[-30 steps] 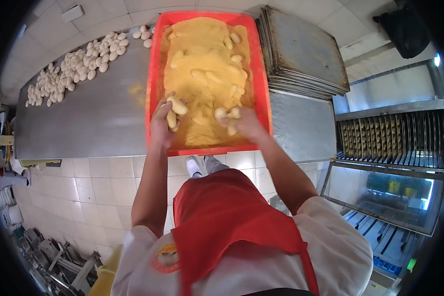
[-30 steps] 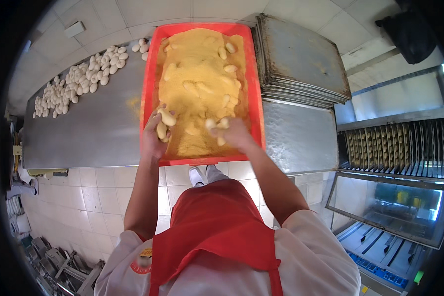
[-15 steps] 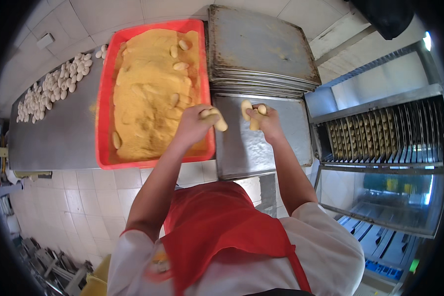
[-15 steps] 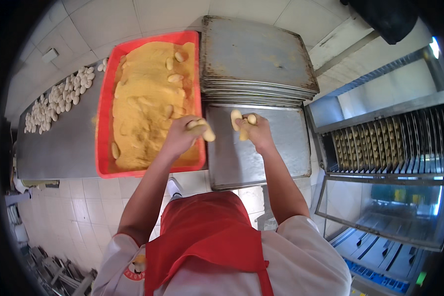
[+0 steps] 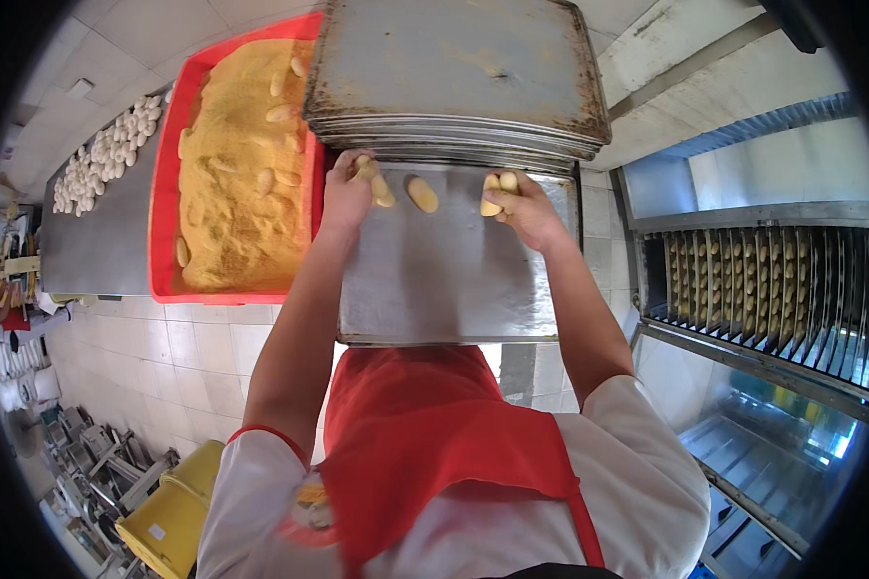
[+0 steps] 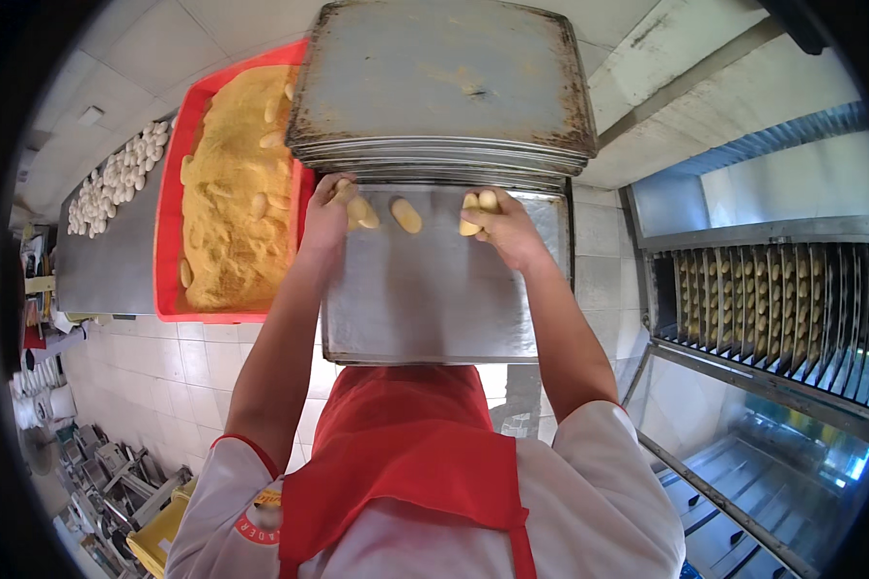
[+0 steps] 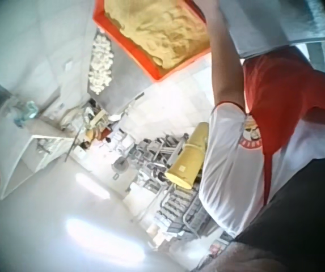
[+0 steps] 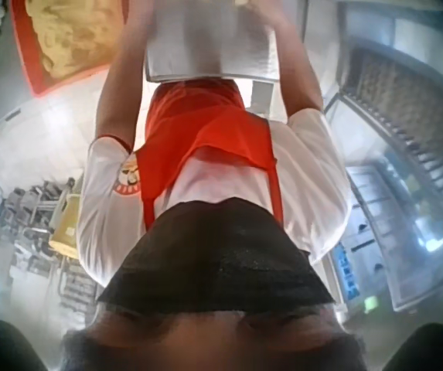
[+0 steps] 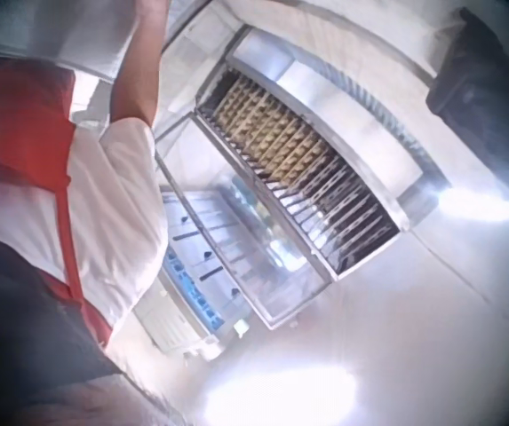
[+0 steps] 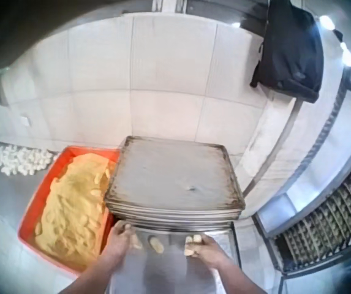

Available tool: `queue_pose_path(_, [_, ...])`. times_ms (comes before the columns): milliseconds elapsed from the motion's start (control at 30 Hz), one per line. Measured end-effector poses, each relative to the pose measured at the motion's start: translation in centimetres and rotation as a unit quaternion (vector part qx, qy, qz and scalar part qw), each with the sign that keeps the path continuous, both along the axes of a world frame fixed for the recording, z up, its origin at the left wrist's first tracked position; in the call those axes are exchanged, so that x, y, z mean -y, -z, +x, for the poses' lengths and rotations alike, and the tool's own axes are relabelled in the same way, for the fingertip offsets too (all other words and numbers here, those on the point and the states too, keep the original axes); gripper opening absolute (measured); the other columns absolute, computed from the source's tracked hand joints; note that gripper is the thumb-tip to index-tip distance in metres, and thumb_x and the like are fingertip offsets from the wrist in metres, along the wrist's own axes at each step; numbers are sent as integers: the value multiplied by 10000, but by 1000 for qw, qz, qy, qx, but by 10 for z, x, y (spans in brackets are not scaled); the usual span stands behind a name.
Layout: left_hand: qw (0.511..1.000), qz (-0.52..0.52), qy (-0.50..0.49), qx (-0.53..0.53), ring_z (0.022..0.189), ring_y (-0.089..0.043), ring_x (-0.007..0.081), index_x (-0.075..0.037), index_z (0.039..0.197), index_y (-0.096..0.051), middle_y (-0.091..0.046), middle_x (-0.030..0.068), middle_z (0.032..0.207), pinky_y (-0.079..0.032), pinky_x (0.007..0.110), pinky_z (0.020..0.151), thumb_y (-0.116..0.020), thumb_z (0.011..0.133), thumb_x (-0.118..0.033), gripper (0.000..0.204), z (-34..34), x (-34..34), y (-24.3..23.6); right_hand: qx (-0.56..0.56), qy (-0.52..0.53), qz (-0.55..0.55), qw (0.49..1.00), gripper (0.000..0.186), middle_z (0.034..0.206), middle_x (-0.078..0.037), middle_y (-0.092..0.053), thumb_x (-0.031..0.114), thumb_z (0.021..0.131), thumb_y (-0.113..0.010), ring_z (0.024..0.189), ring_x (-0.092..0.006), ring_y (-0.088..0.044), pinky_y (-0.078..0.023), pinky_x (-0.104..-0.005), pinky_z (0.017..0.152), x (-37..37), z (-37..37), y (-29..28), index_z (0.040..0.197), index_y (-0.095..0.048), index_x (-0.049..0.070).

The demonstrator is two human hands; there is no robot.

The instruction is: The person coats pieces of dough in a yellow cornmeal-like powder by hand and arranges them onto baking trays, then slides the filled trays into a large rack.

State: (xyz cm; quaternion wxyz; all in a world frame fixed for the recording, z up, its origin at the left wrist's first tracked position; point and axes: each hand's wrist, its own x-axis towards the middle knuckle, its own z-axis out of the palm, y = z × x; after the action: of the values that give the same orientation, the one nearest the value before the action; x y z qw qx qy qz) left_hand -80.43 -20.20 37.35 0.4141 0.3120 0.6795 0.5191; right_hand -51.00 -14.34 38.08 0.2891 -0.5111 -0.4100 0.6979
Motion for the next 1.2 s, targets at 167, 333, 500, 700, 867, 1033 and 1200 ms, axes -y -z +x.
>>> queue_pose_path(167, [988,-17,153,34,919,-653,163,-66,1221,-687,-688,71,1020,-531,323,773,-690,956,-143,276,83,-18,14,237,-133,154,950,506,1158,-145,-736,174,817,-854,1020,-260,-715,-558,-367,883,-26,41,-14,1276,-687,37])
queue_pose_path(333, [895,-54,289,-336,1019,-686,324,-62,1229,-688,-669,178,1102,-568,411,837,-738,880,-127,358,117,-29,44,347,-235,231,878,458,1157,-210,-729,286,826,-832,1075,-373,-698,-538,-421,949,-34,31,10,1202,-722,49])
queue_pose_path(500, [869,91,270,-404,1074,-675,355,-69,1190,-707,-631,145,1184,-573,470,897,-739,867,-118,329,139,-22,27,351,-123,223,901,413,1078,-209,-729,252,858,-788,1019,-390,-701,-550,-417,899,-22,48,31,1186,-710,14])
queue_pose_path(700, [829,29,341,-443,1081,-672,360,-68,1104,-711,-649,127,1175,-570,481,879,-781,847,-138,275,179,-43,29,275,17,235,932,369,1067,-186,-742,132,892,-771,864,-284,-739,-575,-382,787,-8,92,29,1197,-685,-58])
queue_pose_path(867, [873,168,228,-396,961,-705,335,-18,1135,-723,-712,127,1054,-570,438,821,-817,854,-169,333,137,-16,-12,451,49,355,817,190,1071,-158,-728,133,819,-834,983,-374,-689,-565,-456,882,-2,87,25,964,-785,20])
queue_pose_path(1033, [994,31,98,-38,838,-610,113,33,1155,-720,-709,41,997,-503,260,761,-791,934,-190,321,51,42,-57,359,19,491,793,329,1131,-185,-686,115,799,-844,1048,-362,-667,-563,-437,900,29,34,30,1105,-751,37])
queue_pose_path(1200, [1000,5,-11,-12,680,-413,11,29,1200,-678,-535,-60,846,-344,189,588,-717,989,-146,276,-25,106,-87,260,16,326,909,248,981,-193,-686,132,865,-771,836,-341,-698,-585,-459,786,17,20,44,1079,-749,8])
